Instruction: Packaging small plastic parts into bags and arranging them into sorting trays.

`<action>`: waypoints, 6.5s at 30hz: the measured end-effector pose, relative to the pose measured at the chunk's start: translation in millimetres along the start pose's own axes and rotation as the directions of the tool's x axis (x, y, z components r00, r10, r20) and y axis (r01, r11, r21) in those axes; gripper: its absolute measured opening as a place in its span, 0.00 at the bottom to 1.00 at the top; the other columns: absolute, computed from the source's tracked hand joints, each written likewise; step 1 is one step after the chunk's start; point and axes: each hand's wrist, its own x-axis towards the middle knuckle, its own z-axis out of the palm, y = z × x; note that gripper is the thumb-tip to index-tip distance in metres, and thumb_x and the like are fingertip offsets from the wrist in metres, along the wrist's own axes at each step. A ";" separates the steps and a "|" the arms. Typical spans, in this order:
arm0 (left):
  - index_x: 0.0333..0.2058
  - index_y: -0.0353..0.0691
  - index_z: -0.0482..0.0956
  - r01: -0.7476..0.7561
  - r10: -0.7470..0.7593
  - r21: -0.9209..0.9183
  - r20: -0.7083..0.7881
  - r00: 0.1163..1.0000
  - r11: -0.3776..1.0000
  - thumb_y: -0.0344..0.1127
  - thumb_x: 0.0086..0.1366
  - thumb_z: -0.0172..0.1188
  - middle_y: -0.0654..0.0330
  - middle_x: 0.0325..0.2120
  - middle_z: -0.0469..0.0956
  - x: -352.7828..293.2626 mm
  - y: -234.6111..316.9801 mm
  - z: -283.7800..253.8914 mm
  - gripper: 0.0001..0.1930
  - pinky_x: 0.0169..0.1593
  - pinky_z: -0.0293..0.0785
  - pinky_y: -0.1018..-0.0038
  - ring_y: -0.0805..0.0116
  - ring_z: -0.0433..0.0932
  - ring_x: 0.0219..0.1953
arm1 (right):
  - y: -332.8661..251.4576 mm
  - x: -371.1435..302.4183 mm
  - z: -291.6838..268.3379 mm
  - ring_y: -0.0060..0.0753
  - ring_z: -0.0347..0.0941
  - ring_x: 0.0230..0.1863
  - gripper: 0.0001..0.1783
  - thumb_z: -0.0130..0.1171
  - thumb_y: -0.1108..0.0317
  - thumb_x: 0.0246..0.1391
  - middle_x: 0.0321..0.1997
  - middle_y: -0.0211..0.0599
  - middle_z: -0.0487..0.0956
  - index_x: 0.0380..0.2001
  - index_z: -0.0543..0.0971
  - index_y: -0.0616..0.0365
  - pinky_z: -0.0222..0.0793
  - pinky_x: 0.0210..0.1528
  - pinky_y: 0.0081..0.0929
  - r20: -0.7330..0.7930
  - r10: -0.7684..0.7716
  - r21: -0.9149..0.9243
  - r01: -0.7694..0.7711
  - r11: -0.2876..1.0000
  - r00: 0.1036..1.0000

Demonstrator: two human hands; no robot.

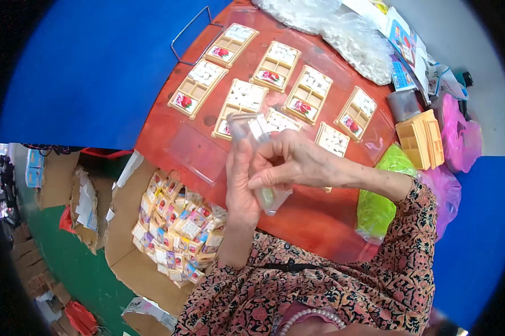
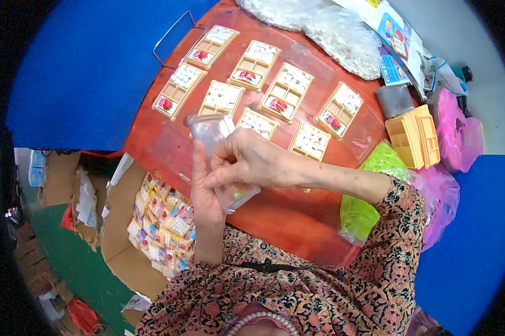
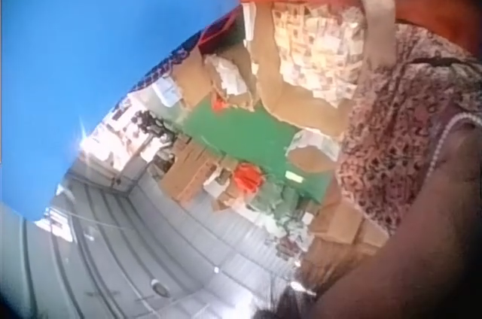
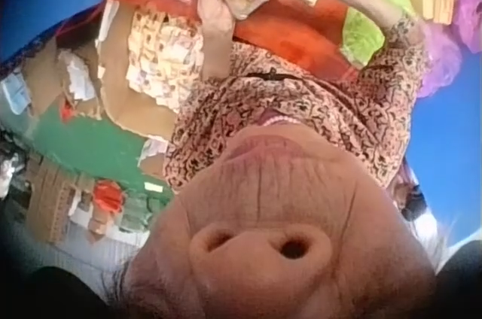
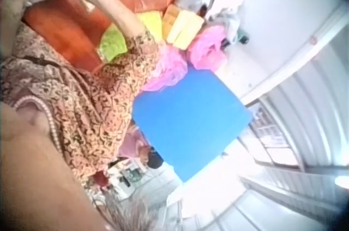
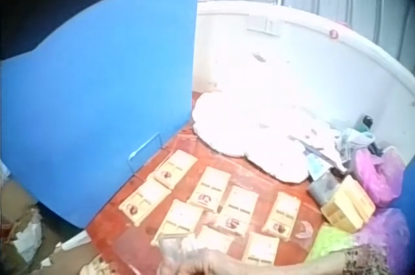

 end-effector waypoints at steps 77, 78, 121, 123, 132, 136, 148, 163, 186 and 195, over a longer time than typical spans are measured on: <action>0.51 0.38 0.63 -0.048 0.047 -0.013 -0.088 0.995 0.999 0.53 0.62 0.47 0.54 0.40 0.73 -10.6 40.1 4.5 0.27 0.44 0.74 0.68 0.65 0.75 0.41 | -4.3 124.3 -64.4 0.25 0.71 0.24 0.14 0.56 0.59 0.52 0.24 0.34 0.76 0.28 0.78 0.61 0.63 0.22 0.25 0.053 -0.525 -0.677 0.417 0.606 0.849; 0.50 0.38 0.64 -0.075 0.073 -0.018 -0.085 0.994 0.997 0.53 0.63 0.47 0.55 0.39 0.73 -11.2 40.0 -2.7 0.26 0.42 0.75 0.69 0.66 0.75 0.40 | -14.3 104.3 -32.6 0.20 0.70 0.22 0.15 0.57 0.57 0.51 0.22 0.30 0.76 0.27 0.78 0.60 0.61 0.21 0.23 0.069 -0.208 -0.348 0.219 0.912 0.976; 0.60 0.37 0.47 0.103 -0.142 0.235 0.155 0.978 0.967 0.57 0.59 0.49 0.37 0.58 0.51 37.3 -66.6 71.1 0.39 0.61 0.46 0.46 0.43 0.55 0.59 | 7.5 -163.6 -132.2 0.20 0.65 0.15 0.10 0.51 0.67 0.46 0.15 0.30 0.71 0.17 0.73 0.60 0.60 0.17 0.17 -0.680 0.206 0.090 -0.200 0.976 0.704; 0.60 0.37 0.48 0.169 -0.198 0.156 0.192 0.961 0.973 0.56 0.60 0.50 0.37 0.57 0.52 32.8 -61.3 51.4 0.39 0.61 0.47 0.46 0.43 0.55 0.59 | 47.6 -187.6 -135.3 0.23 0.66 0.18 0.09 0.52 0.66 0.45 0.15 0.30 0.70 0.19 0.73 0.60 0.61 0.21 0.23 -0.534 0.085 0.061 -0.061 0.996 0.841; 0.58 0.35 0.52 0.396 -0.375 -0.019 0.283 0.883 0.918 0.52 0.61 0.51 0.35 0.56 0.55 17.7 -82.2 60.4 0.35 0.60 0.47 0.44 0.41 0.54 0.59 | 160.5 -172.9 -89.9 0.22 0.66 0.14 0.12 0.49 0.67 0.42 0.11 0.32 0.70 0.13 0.71 0.64 0.60 0.16 0.23 -0.715 0.049 -0.218 -0.289 0.932 0.697; 0.58 0.36 0.54 0.428 -0.401 -0.061 0.252 0.880 0.902 0.52 0.61 0.51 0.34 0.55 0.56 17.0 -82.1 52.7 0.34 0.60 0.48 0.44 0.39 0.57 0.57 | 174.3 -164.4 -94.1 0.21 0.66 0.15 0.14 0.51 0.64 0.46 0.12 0.31 0.71 0.16 0.72 0.64 0.61 0.17 0.23 -0.719 -0.160 -0.365 -0.172 0.915 0.676; 0.52 0.38 0.62 0.074 -0.121 0.376 0.104 0.987 0.924 0.47 0.58 0.56 0.47 0.41 0.71 0.1 -122.3 59.8 0.28 0.46 0.73 0.68 0.62 0.72 0.42 | 107.7 -136.6 -43.8 0.13 0.67 0.17 0.12 0.60 0.62 0.48 0.17 0.27 0.73 0.22 0.77 0.61 0.61 0.17 0.13 -0.350 -0.113 0.109 0.161 0.981 0.930; 0.46 0.36 0.58 0.310 -0.376 0.245 0.297 0.878 0.919 0.47 0.58 0.57 0.56 0.27 0.70 -6.1 -121.2 43.3 0.26 0.10 0.72 0.70 0.67 0.70 0.10 | 112.5 -132.3 -24.3 0.17 0.73 0.18 0.10 0.56 0.67 0.52 0.19 0.31 0.76 0.25 0.76 0.63 0.68 0.18 0.10 -0.182 0.123 0.555 -0.002 0.832 0.976; 0.48 0.36 0.65 -0.032 0.032 0.006 -0.214 0.976 0.999 0.54 0.57 0.55 0.40 0.49 0.66 -51.3 -28.4 -40.6 0.29 0.55 0.59 0.45 0.44 0.65 0.52 | 109.4 -109.0 5.6 0.35 0.60 0.12 0.08 0.48 0.72 0.42 0.10 0.40 0.64 0.14 0.67 0.63 0.58 0.19 0.29 -0.106 -0.236 -0.452 0.165 0.877 0.966; 0.47 0.37 0.65 -0.150 0.143 -0.056 -0.123 0.982 0.987 0.55 0.57 0.54 0.38 0.48 0.65 -112.2 -8.3 -87.4 0.29 0.54 0.59 0.43 0.43 0.65 0.52 | 145.1 -75.7 65.0 0.52 0.71 0.22 0.08 0.53 0.72 0.35 0.16 0.52 0.71 0.15 0.70 0.68 0.68 0.23 0.40 0.057 -0.499 -0.792 0.344 0.504 0.865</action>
